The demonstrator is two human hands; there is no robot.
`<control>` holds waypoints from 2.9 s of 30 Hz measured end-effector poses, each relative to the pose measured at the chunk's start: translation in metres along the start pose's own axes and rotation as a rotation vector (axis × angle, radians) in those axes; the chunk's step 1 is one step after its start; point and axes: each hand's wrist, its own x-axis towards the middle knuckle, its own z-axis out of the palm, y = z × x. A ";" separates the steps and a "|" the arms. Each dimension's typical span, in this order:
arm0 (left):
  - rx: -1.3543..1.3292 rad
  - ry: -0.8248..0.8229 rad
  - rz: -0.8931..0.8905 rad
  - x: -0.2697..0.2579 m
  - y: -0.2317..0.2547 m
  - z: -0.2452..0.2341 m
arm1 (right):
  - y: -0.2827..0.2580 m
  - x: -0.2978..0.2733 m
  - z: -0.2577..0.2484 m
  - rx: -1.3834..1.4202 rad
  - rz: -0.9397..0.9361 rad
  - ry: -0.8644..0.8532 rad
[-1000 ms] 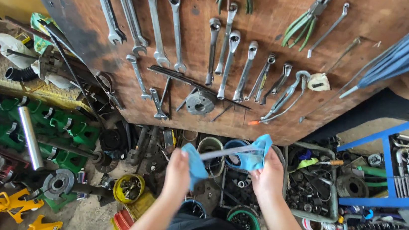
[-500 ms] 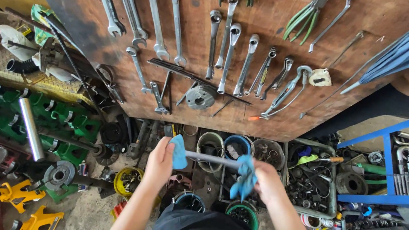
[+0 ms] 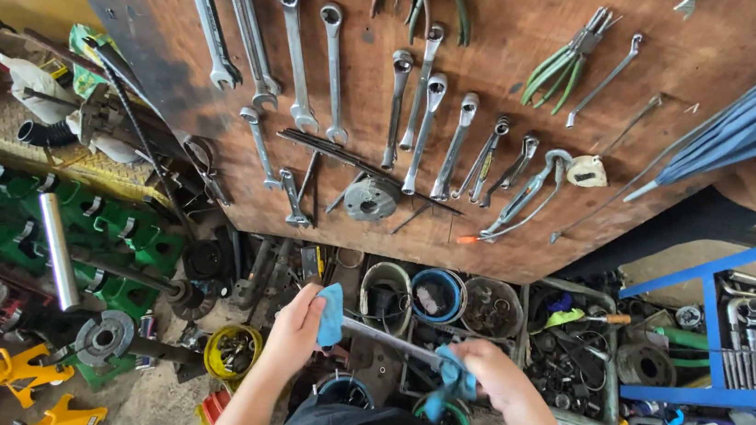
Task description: The person wipes several wrenches with a blue cloth in a workshop. They pick up each wrench from a wall-mounted tool rack, wipe it thoroughly, and return it to the rack.
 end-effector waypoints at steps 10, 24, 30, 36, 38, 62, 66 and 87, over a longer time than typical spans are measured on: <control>-0.031 0.061 0.033 -0.008 -0.005 0.047 | -0.062 -0.034 0.053 0.575 -0.380 0.363; 0.064 0.040 0.084 0.008 -0.002 0.030 | -0.028 -0.018 -0.004 -0.028 0.021 -0.026; -0.061 0.085 0.075 0.020 0.018 0.038 | -0.087 -0.050 0.057 0.394 -0.193 0.281; 0.010 -0.023 -0.059 0.002 -0.031 0.082 | -0.032 -0.005 0.021 0.923 -0.702 0.081; 0.004 -0.028 -0.071 0.002 -0.041 0.080 | -0.029 -0.004 0.015 0.843 -0.626 0.101; -0.346 -0.008 -0.108 0.000 -0.037 -0.020 | -0.085 -0.032 0.109 0.464 -0.332 0.232; -0.318 -0.013 0.011 0.015 -0.037 -0.044 | -0.100 -0.032 0.135 0.556 -0.275 0.265; -0.318 -0.073 0.040 -0.018 0.006 -0.065 | -0.065 0.016 0.261 0.403 -0.556 0.085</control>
